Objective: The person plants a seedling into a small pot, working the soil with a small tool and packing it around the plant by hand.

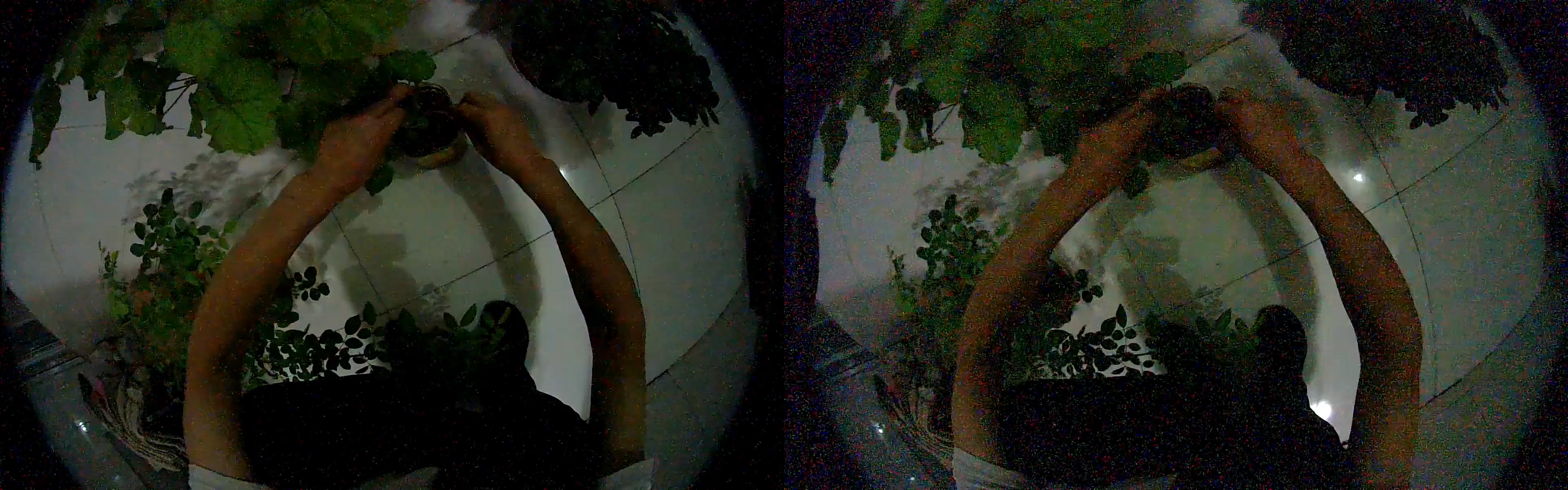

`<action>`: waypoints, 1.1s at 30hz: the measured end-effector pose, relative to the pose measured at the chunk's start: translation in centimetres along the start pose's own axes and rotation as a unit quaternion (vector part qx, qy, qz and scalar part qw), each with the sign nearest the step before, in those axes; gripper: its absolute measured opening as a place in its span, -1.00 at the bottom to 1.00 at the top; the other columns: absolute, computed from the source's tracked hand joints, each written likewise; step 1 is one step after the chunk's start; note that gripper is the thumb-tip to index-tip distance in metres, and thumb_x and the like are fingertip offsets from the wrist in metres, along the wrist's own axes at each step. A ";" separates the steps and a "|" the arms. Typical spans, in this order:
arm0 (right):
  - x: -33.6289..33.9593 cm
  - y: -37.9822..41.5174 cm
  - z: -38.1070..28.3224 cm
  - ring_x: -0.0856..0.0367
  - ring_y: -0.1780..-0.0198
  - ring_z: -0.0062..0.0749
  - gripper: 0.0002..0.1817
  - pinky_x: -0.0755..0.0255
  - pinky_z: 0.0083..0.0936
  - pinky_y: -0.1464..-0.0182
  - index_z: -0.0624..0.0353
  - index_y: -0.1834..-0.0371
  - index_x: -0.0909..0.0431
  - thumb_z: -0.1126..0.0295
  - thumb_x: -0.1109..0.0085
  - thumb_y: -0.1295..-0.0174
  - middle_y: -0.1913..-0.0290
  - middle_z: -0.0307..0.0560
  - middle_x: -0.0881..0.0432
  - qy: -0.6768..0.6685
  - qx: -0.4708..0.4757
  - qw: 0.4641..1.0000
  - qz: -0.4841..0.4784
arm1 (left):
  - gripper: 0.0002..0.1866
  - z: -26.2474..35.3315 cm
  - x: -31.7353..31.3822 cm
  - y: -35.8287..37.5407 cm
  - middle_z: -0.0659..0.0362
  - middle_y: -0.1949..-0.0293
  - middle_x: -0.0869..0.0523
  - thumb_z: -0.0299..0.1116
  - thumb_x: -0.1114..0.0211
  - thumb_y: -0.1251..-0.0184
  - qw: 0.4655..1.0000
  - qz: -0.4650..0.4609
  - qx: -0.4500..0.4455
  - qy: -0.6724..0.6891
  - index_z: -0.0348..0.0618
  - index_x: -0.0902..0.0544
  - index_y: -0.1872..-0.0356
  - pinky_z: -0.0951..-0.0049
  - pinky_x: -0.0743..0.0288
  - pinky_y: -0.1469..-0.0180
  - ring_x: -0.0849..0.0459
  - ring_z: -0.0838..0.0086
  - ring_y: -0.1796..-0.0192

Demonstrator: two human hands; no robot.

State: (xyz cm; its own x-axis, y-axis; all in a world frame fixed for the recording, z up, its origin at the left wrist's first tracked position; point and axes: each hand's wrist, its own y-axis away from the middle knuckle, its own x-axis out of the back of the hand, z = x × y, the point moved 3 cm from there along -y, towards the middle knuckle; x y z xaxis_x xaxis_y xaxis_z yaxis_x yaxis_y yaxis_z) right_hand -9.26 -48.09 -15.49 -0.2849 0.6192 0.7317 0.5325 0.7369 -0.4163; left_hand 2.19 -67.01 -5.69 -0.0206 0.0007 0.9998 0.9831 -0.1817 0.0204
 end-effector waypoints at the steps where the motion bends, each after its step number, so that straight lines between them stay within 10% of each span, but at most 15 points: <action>1: -0.1 0.2 0.2 -0.68 0.11 0.09 -0.75 -0.58 -0.16 0.09 0.21 -0.02 -0.69 0.53 -0.22 -0.28 0.10 0.06 -0.68 -0.022 -0.019 1.000 -0.006 | -0.72 0.1 0.1 0.0 0.23 -0.51 -0.43 -0.48 -0.14 -0.35 1.000 -0.008 0.005 0.010 -0.10 -0.61 -0.05 0.07 -0.74 -0.01 -0.76 0.07 -0.09; 9: 1.6 -0.5 -0.2 -0.70 0.06 0.10 -0.81 -0.58 -0.15 0.00 0.27 0.00 -0.68 0.51 -0.18 -0.38 0.11 0.14 -0.71 -0.150 -0.049 0.980 0.117 | -0.74 0.7 -0.3 -1.0 0.19 -0.47 -0.51 -0.49 -0.17 -0.32 1.000 0.014 0.009 -0.014 -0.13 -0.61 -0.02 0.07 -0.72 -0.01 -0.75 0.04 -0.09; 12: 0.7 -1.5 -0.7 -0.69 -0.02 0.12 -0.74 -0.57 -0.14 -0.06 0.24 -0.05 -0.67 0.55 -0.20 -0.32 0.03 0.13 -0.71 -0.068 -0.118 0.989 -0.060 | -0.67 -0.3 -0.6 -0.6 0.24 -0.54 -0.40 -0.41 -0.23 -0.38 1.000 0.007 -0.004 -0.009 -0.05 -0.59 -0.15 0.09 -0.75 0.00 -0.75 0.04 -0.11; 33: -1.2 -3.5 -1.5 -0.69 0.08 0.25 -0.79 -0.59 -0.04 0.03 0.22 0.10 -0.68 0.56 -0.24 -0.19 0.10 0.19 -0.72 0.007 -0.076 0.997 0.005 | -0.74 -0.9 0.2 0.8 0.19 -0.51 -0.43 -0.52 -0.17 -0.31 1.000 0.001 0.010 0.012 -0.17 -0.58 -0.01 0.05 -0.74 0.04 -0.75 0.01 -0.06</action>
State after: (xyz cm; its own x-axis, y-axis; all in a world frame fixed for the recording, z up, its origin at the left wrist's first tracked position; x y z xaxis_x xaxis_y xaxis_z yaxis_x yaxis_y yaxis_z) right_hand -9.58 -51.83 -14.11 -0.2689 0.6218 0.7356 0.6495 0.6810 -0.3382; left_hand 2.78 -68.04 -5.45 -0.0223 -0.0230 0.9995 0.9865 -0.1629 0.0182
